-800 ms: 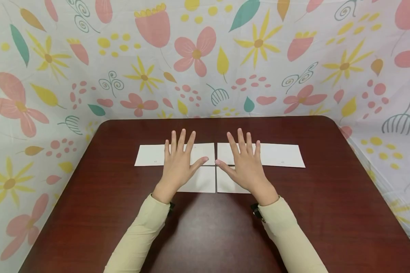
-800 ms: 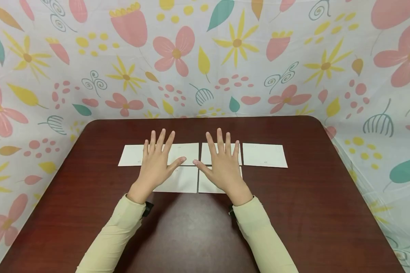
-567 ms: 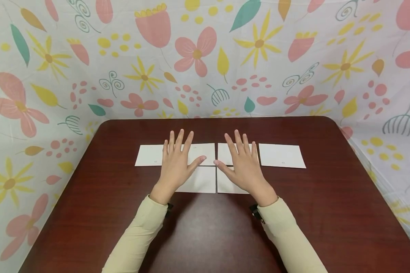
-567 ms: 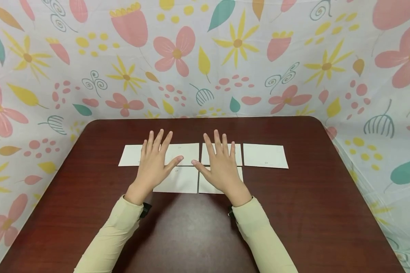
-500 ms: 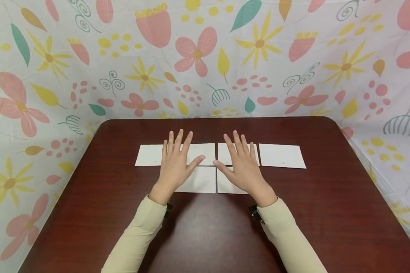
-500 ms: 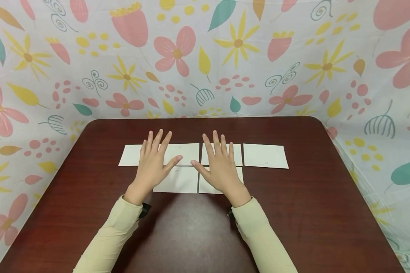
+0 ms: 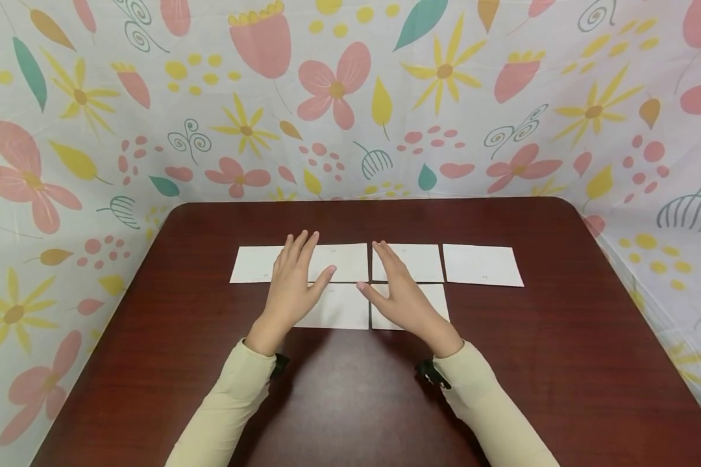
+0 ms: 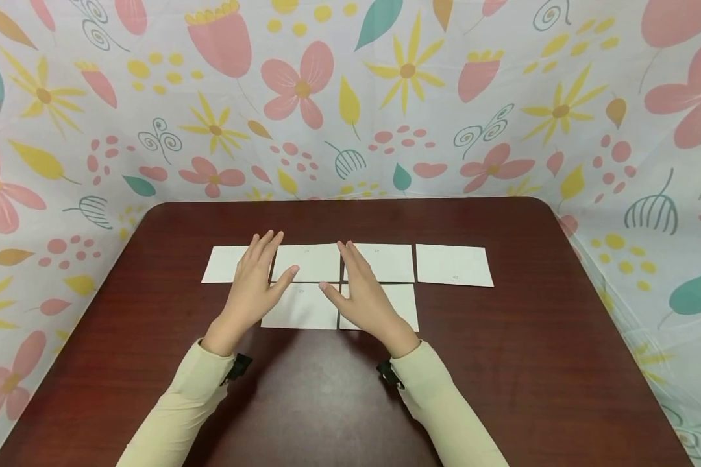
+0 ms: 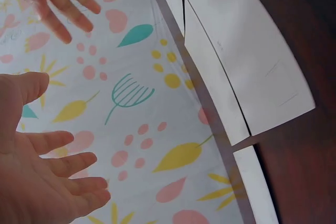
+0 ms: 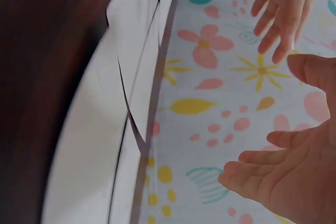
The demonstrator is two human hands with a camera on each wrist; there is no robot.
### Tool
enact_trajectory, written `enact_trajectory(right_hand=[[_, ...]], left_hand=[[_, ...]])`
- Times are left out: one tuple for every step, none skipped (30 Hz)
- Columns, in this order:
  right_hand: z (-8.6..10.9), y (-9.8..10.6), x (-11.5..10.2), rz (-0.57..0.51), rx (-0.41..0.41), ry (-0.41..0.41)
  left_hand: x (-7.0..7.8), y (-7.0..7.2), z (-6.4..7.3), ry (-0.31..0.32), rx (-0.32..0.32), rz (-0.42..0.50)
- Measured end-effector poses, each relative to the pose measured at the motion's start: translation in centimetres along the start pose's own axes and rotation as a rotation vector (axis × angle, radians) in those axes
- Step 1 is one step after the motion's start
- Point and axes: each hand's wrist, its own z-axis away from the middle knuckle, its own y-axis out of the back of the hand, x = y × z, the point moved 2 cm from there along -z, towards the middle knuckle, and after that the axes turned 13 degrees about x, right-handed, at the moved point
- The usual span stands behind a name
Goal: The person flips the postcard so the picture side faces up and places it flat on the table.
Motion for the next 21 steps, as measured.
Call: enact_trajectory(right_hand=[[0.1, -0.2, 0.0, -0.016, -0.005, -0.008], [0.2, -0.4, 0.0, -0.034, -0.009, -0.018], [0.3, -0.6, 0.0, -0.046, -0.012, -0.029], [0.4, -0.8, 0.0, -0.056, -0.015, -0.04], [0.4, -1.0, 0.0, -0.068, -0.018, -0.05], [0.5, -1.1, 0.0, -0.082, -0.022, -0.062], [0.6, -1.3, 0.0, -0.095, -0.024, -0.077], [0.7, -1.4, 0.0, -0.112, -0.03, -0.097], [0.8, -1.6, 0.1, -0.128, -0.037, -0.114], [0.8, -1.7, 0.1, -0.145, -0.046, -0.126], [0.9, -1.9, 0.1, -0.161, -0.053, -0.139], [1.0, -2.0, 0.0, -0.178, -0.06, -0.153], [1.1, -2.2, 0.0, -0.191, -0.067, -0.168], [1.2, -2.3, 0.0, -0.204, -0.075, -0.181], [1.3, -2.5, 0.0, -0.215, -0.08, -0.193], [1.5, -2.6, 0.0, -0.224, -0.084, -0.207], [1.6, -2.7, 0.0, -0.232, -0.087, -0.224], [1.7, -2.8, 0.0, -0.24, -0.092, -0.244], [1.8, -3.0, 0.0, -0.242, -0.096, -0.262], [1.9, -3.1, 0.1, -0.243, -0.099, -0.277], [2.0, -3.2, 0.1, -0.245, -0.102, -0.293]], left_hand=[[-0.1, 0.0, 0.1, 0.014, -0.005, 0.015], [-0.2, 0.1, 0.2, 0.026, -0.012, 0.029], [-0.4, 0.1, 0.3, 0.036, -0.019, 0.04], [-0.5, 0.2, 0.4, 0.043, -0.023, 0.051], [-0.5, 0.2, 0.4, 0.049, -0.028, 0.062], [-0.6, 0.3, 0.5, 0.055, -0.032, 0.076], [-0.6, 0.3, 0.5, 0.059, -0.038, 0.086], [-0.7, 0.4, 0.6, 0.065, -0.045, 0.096], [-0.8, 0.4, 0.7, 0.073, -0.052, 0.11], [-0.8, 0.4, 0.7, 0.085, -0.061, 0.124], [-0.9, 0.5, 0.8, 0.097, -0.073, 0.138], [-1.0, 0.5, 0.9, 0.108, -0.084, 0.154], [-1.1, 0.5, 1.1, 0.122, -0.098, 0.171], [-1.2, 0.5, 1.2, 0.136, -0.113, 0.186], [-1.3, 0.4, 1.4, 0.149, -0.125, 0.204], [-1.5, 0.4, 1.5, 0.16, -0.137, 0.218], [-1.6, 0.3, 1.6, 0.168, -0.147, 0.231], [-1.7, 0.3, 1.8, 0.179, -0.158, 0.241], [-1.8, 0.2, 1.9, 0.189, -0.168, 0.245], [-2.0, 0.2, 2.0, 0.2, -0.177, 0.249], [-2.1, 0.1, 2.1, 0.215, -0.189, 0.254]])
